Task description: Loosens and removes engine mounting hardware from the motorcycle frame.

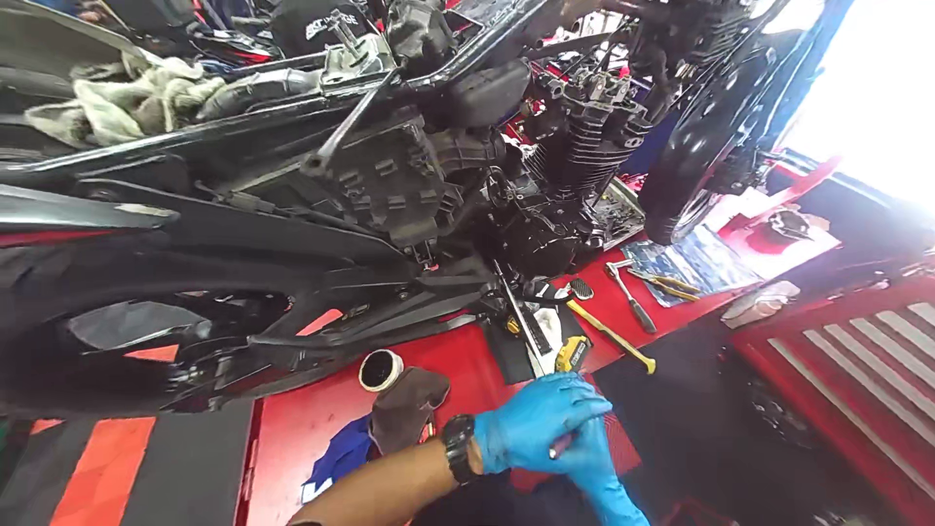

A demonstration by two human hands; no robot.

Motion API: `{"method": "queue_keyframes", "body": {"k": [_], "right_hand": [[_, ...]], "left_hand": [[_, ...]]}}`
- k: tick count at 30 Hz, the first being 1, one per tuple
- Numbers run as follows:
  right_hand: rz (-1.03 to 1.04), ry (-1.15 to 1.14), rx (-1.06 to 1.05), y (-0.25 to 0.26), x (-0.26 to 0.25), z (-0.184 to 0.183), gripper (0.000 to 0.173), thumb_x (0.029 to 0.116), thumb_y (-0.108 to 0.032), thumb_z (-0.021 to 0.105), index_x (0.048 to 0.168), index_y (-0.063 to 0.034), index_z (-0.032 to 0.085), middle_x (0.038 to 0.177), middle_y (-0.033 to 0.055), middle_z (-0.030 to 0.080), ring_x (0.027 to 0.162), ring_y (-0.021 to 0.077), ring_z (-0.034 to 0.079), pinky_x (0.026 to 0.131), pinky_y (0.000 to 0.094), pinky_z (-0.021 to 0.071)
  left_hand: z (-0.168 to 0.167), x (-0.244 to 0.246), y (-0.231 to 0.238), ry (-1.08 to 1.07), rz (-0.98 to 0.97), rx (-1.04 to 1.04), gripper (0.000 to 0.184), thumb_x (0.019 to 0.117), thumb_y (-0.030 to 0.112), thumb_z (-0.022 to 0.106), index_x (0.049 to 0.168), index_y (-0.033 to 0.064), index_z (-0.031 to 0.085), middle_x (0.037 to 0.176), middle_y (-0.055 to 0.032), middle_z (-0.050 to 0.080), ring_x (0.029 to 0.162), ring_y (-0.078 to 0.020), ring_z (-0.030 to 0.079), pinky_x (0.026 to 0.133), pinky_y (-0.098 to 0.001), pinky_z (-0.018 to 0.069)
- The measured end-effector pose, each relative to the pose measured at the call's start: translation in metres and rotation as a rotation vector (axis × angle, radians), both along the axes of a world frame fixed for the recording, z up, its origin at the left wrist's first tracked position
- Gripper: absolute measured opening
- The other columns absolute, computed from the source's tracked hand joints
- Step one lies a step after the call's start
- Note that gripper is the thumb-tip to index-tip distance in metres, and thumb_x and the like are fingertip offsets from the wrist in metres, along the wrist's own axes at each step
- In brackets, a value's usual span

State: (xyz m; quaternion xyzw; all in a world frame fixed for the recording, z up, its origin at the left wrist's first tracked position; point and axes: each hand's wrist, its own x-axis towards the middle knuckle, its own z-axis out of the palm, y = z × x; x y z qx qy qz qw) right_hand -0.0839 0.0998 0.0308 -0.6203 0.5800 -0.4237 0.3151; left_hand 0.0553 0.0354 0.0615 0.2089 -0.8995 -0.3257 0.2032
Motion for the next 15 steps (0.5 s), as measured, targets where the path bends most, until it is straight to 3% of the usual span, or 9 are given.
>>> {"method": "queue_keyframes", "body": {"k": [2,3,5,7,10,12,15], "right_hand": [[-0.074,-0.161,0.051,0.008,0.008,0.003,0.057,0.0694,-0.015,0.083,0.109,0.0193,0.063,0.102,0.0168,0.072,0.100,0.0064,0.066,0.097,0.0227,0.0486],[-0.106,-0.221,0.057,0.010,0.010,0.000,0.058,0.0689,-0.013,0.083,0.110,0.0208,0.061,0.102,0.0154,0.071,0.100,0.0010,0.064,0.094,0.0177,0.0481],[-0.139,-0.403,0.092,0.017,0.016,-0.009,0.063,0.0732,-0.009,0.081,0.120,0.0208,0.051,0.107,0.0107,0.067,0.103,-0.0075,0.060,0.095,0.0111,0.0467],[-0.168,-0.590,0.081,0.019,0.023,-0.022,0.064,0.0765,-0.009,0.079,0.127,0.0168,0.048,0.112,0.0070,0.066,0.105,-0.0063,0.060,0.095,0.0143,0.0493],[-0.145,-0.819,0.028,0.025,0.028,-0.029,0.045,0.0831,-0.004,0.072,0.124,0.0040,0.055,0.111,0.0005,0.069,0.106,0.0011,0.064,0.097,0.0242,0.0542],[-0.139,-0.765,0.004,0.024,0.027,-0.028,0.034,0.0867,0.001,0.063,0.119,0.0084,0.058,0.109,0.0042,0.069,0.106,0.0013,0.064,0.098,0.0224,0.0526],[-0.138,-0.533,0.087,0.024,0.011,-0.009,0.038,0.0873,-0.002,0.065,0.122,0.0127,0.057,0.112,0.0081,0.069,0.108,-0.0005,0.062,0.099,0.0181,0.0495]], "left_hand": [[-0.002,-0.014,-0.001,0.010,0.050,-0.067,0.037,0.1025,0.028,0.050,0.123,0.0045,0.071,0.112,-0.0130,0.074,0.111,-0.0279,0.068,0.102,-0.0453,0.0514],[0.001,-0.018,-0.002,-0.007,0.072,-0.071,0.036,0.1036,0.028,0.048,0.115,0.0053,0.074,0.102,-0.0115,0.075,0.102,-0.0264,0.071,0.094,-0.0449,0.0548],[0.011,-0.022,-0.002,-0.126,0.074,-0.008,0.037,0.1051,0.029,0.047,0.103,0.0046,0.074,0.089,-0.0122,0.073,0.090,-0.0280,0.071,0.084,-0.0477,0.0560],[0.025,-0.028,-0.007,-0.315,0.069,0.086,0.041,0.1051,0.033,0.047,0.091,0.0028,0.071,0.082,-0.0144,0.069,0.084,-0.0316,0.070,0.075,-0.0527,0.0543],[0.049,-0.045,-0.016,-0.631,0.075,0.222,0.048,0.1040,0.040,0.048,0.086,-0.0002,0.068,0.085,-0.0185,0.068,0.088,-0.0368,0.068,0.074,-0.0579,0.0515],[0.058,-0.055,-0.021,-0.732,0.083,0.271,0.049,0.1030,0.041,0.049,0.086,-0.0010,0.066,0.089,-0.0199,0.067,0.091,-0.0386,0.067,0.075,-0.0595,0.0503],[0.058,-0.056,-0.012,-0.604,0.119,0.258,0.047,0.1051,0.038,0.047,0.091,-0.0003,0.069,0.091,-0.0189,0.069,0.094,-0.0367,0.068,0.079,-0.0582,0.0518]]}}
